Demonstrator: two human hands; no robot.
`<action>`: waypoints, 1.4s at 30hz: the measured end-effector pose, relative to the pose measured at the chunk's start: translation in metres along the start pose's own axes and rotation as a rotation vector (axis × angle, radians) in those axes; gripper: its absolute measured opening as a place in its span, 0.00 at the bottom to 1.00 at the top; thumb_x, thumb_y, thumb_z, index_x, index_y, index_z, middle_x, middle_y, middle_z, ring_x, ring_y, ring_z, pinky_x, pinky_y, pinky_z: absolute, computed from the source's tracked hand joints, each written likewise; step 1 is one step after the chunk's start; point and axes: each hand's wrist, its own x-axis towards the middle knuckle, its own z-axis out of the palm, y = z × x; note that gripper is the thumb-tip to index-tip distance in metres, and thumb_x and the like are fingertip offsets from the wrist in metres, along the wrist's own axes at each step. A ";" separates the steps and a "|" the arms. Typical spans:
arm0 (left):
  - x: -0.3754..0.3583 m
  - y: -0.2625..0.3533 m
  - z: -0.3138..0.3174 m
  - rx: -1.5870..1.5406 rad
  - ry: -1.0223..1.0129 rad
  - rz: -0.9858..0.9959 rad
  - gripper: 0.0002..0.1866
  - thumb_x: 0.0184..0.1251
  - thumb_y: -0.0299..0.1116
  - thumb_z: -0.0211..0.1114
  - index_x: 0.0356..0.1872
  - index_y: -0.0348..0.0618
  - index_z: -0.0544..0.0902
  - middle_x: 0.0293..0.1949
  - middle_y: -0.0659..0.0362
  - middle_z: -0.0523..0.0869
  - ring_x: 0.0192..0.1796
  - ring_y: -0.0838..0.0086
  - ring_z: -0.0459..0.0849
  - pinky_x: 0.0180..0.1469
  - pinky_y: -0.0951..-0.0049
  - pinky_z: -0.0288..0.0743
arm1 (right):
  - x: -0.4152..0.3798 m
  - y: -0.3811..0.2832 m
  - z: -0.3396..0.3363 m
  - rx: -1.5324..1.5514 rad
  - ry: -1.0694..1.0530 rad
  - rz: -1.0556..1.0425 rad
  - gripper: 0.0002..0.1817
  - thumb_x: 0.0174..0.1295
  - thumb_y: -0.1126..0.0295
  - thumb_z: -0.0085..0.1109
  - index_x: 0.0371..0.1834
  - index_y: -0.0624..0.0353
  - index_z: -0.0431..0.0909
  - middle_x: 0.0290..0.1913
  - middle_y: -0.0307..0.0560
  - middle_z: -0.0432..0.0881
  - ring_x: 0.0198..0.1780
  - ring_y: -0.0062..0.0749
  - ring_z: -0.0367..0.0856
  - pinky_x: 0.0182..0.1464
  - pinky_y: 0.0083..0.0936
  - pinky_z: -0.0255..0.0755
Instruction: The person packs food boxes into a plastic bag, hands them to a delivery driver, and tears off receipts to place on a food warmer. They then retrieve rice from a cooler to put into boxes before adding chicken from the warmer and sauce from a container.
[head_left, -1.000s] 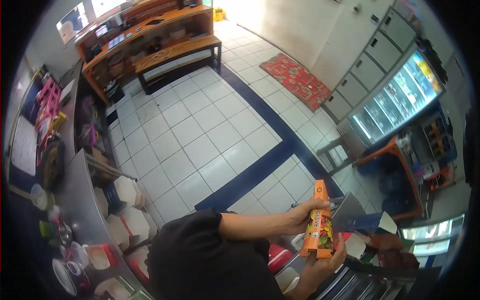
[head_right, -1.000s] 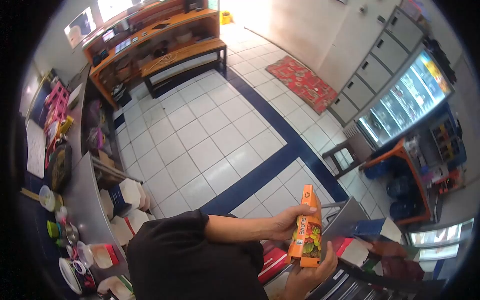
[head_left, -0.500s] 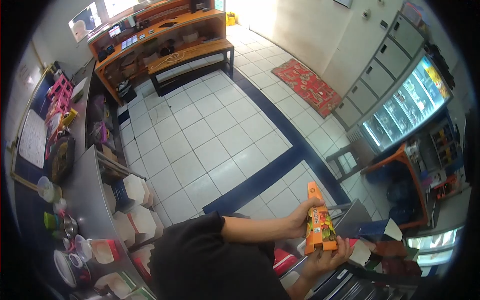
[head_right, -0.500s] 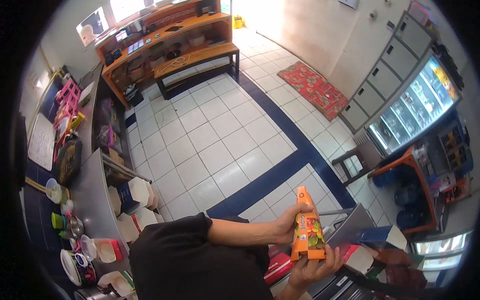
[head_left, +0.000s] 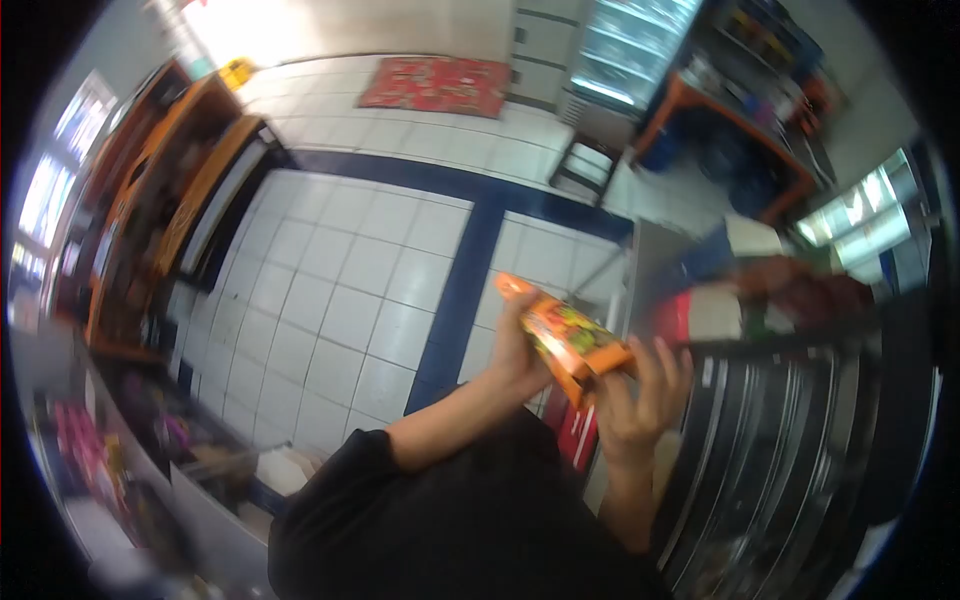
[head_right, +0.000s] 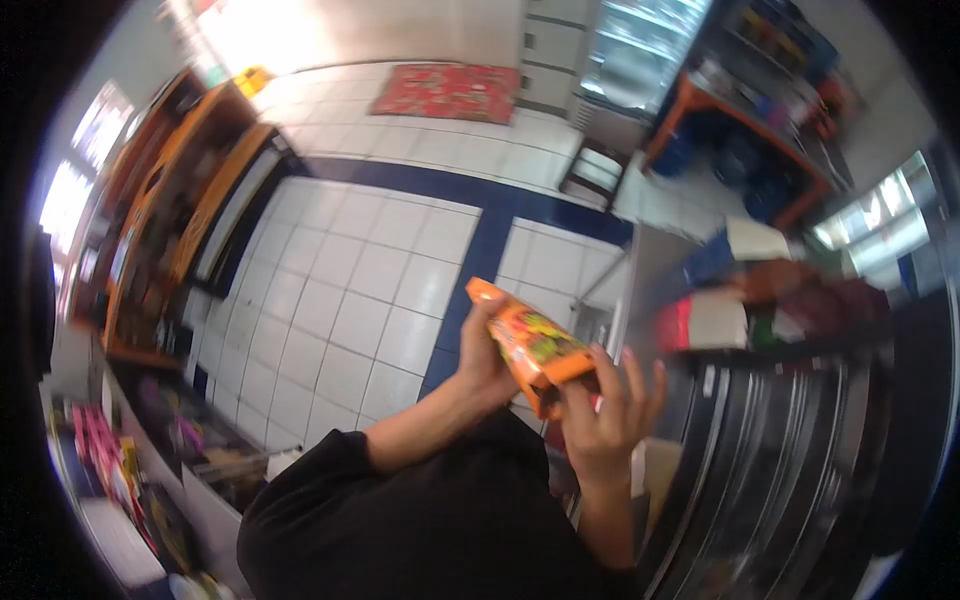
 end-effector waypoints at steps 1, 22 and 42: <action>0.000 0.000 -0.001 0.018 0.001 -0.008 0.23 0.65 0.48 0.62 0.47 0.36 0.73 0.44 0.46 0.80 0.50 0.56 0.82 0.59 0.51 0.76 | 0.000 -0.001 -0.002 0.004 -0.003 0.018 0.07 0.59 0.63 0.68 0.30 0.49 0.80 0.58 0.41 0.80 0.63 0.45 0.74 0.69 0.61 0.62; 0.023 -0.019 -0.030 0.111 0.084 -0.280 0.31 0.68 0.58 0.56 0.53 0.37 0.74 0.50 0.46 0.81 0.55 0.54 0.81 0.62 0.48 0.74 | -0.034 -0.018 -0.045 1.003 0.409 0.506 0.11 0.73 0.66 0.53 0.41 0.65 0.68 0.40 0.57 0.81 0.46 0.46 0.83 0.54 0.41 0.76; 0.043 -0.079 0.141 0.234 -0.767 -0.663 0.42 0.70 0.62 0.47 0.71 0.34 0.65 0.63 0.36 0.75 0.62 0.44 0.78 0.63 0.44 0.73 | -0.092 -0.027 -0.122 1.102 1.043 0.961 0.12 0.75 0.59 0.52 0.38 0.54 0.66 0.18 0.36 0.62 0.17 0.17 0.57 0.20 0.20 0.54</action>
